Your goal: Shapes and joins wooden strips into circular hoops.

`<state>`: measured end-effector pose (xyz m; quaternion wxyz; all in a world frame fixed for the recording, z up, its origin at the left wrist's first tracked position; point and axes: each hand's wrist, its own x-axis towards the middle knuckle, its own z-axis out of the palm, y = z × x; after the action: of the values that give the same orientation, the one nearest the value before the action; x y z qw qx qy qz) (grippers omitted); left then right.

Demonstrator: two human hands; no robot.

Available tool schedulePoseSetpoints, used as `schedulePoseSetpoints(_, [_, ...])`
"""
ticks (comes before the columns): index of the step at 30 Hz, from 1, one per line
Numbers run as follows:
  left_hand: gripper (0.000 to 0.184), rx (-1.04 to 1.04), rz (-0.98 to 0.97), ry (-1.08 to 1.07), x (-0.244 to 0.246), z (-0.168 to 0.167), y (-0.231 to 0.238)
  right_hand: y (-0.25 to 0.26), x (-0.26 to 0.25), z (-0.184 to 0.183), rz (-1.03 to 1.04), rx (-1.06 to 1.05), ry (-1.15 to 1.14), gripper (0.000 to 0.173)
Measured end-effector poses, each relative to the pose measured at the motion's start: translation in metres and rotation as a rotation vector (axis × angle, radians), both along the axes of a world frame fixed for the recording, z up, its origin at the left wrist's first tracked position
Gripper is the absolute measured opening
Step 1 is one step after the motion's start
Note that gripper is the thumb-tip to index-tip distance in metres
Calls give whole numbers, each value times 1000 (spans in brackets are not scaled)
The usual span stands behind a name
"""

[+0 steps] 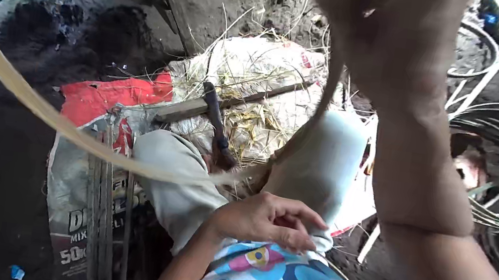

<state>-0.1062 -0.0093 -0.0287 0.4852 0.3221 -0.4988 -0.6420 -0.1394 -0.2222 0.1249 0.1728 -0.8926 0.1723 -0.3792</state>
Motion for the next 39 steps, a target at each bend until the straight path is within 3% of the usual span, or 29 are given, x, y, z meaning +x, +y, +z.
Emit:
schedulePoseSetpoints(1, [45, 35, 75, -42, 0, -2, -1, -9, -1, -7, 9, 143, -83, 26])
schedulePoseSetpoints(3, [73, 60, 436, -88, 3, -8, -10, -5, -2, -44, 150, 496, -245, 41])
schedulePoseSetpoints(5, [88, 30, 795, -92, 15, -13, -28, 32, -7, -94, 210, 855, -335, 37])
schedulePoseSetpoints(7, [66, -56, 1030, 22, 28, -13, -42, 67, -11, -133, 214, 1099, -398, 26])
schedulePoseSetpoints(9, [34, -54, 1196, 180, 34, -5, -50, 82, -8, -150, 250, 1263, -472, 21])
schedulePoseSetpoints(12, [28, -13, 1210, 240, 41, -11, -48, 87, 1, -162, 257, 1422, -632, 12])
schedulePoseSetpoints(17, [36, 94, 1233, 415, 33, -29, -52, 103, 10, -190, 266, 1518, -664, 11])
schedulePoseSetpoints(21, [30, 178, 1271, 491, 24, -37, -54, 107, 10, -199, 313, 1507, -690, 12])
schedulePoseSetpoints(27, [36, 139, 1251, 159, 29, -35, -52, 105, 8, -197, 289, 1492, -685, 15])
schedulePoseSetpoints(39, [34, 138, 1263, 40, 21, -41, -40, 114, 1, -211, 261, 1389, -544, 25])
